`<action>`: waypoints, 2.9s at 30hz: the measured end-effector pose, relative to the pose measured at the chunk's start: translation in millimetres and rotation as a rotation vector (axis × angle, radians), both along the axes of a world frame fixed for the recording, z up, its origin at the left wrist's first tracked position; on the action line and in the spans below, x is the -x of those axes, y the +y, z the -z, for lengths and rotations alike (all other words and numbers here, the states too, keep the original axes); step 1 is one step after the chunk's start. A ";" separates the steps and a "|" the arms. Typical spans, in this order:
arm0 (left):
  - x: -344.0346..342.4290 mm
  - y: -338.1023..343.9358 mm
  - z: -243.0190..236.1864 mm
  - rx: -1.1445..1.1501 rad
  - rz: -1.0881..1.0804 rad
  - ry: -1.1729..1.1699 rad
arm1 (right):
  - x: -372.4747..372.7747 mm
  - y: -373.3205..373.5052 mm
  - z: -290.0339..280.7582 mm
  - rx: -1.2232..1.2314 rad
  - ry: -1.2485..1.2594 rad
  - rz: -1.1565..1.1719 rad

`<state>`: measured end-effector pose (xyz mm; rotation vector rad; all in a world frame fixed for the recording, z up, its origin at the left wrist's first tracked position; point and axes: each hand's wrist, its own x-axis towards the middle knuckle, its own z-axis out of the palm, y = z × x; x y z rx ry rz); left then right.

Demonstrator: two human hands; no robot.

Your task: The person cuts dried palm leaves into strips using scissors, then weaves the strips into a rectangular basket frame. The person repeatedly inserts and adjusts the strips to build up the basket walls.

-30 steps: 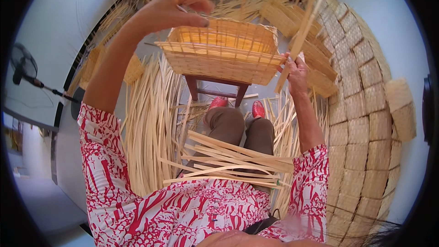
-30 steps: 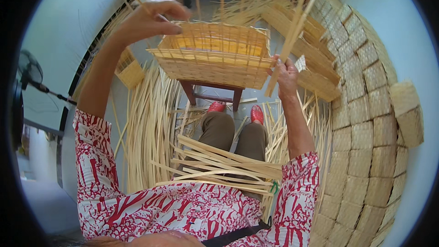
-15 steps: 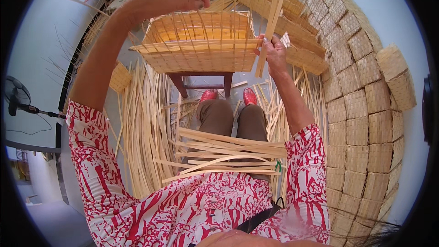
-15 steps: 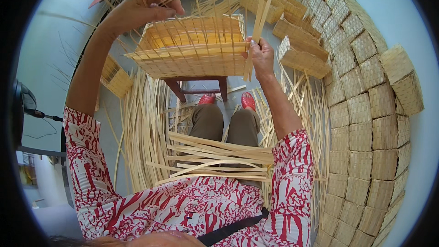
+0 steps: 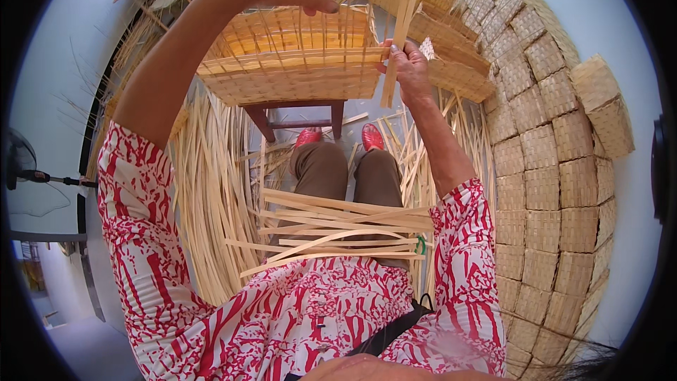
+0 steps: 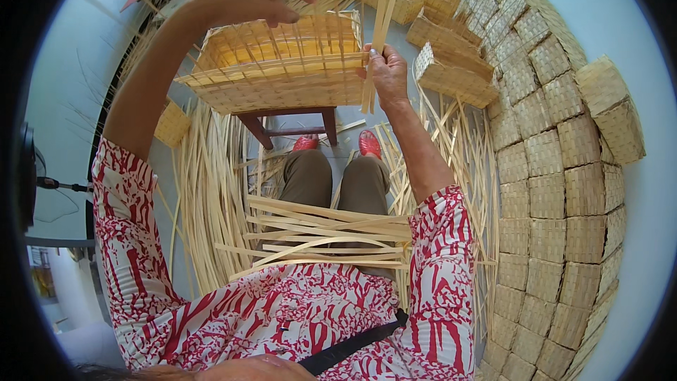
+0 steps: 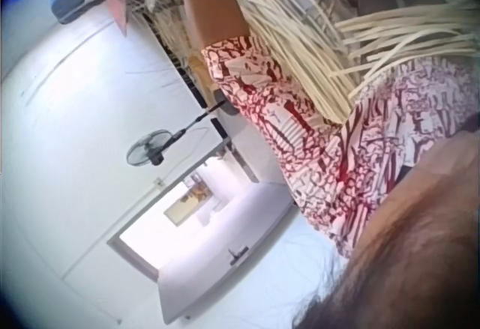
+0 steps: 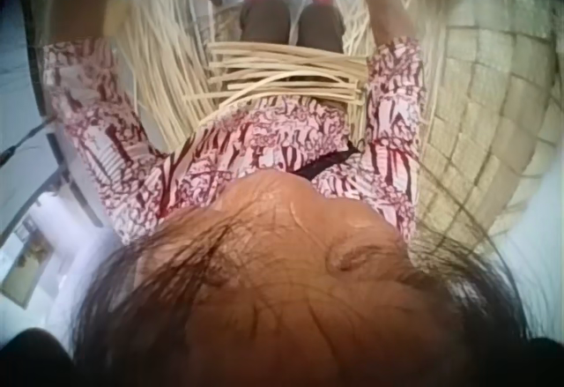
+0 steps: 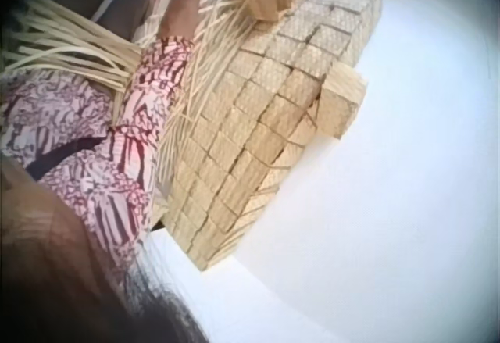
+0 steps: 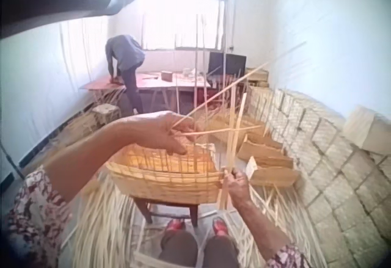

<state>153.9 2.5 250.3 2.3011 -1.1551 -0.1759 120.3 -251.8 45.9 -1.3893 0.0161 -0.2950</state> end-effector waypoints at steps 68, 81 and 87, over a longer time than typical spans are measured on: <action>68.5 12.2 58.5 -0.004 0.226 -0.764 | 71.2 22.9 -162.8 0.629 -0.629 -0.084; 77.2 0.7 86.5 0.013 0.247 -0.806 | -21.4 74.8 -147.7 1.745 -0.277 -0.318; 81.9 2.7 90.4 0.015 0.247 -0.751 | -27.0 81.4 -132.6 1.825 -0.283 -0.322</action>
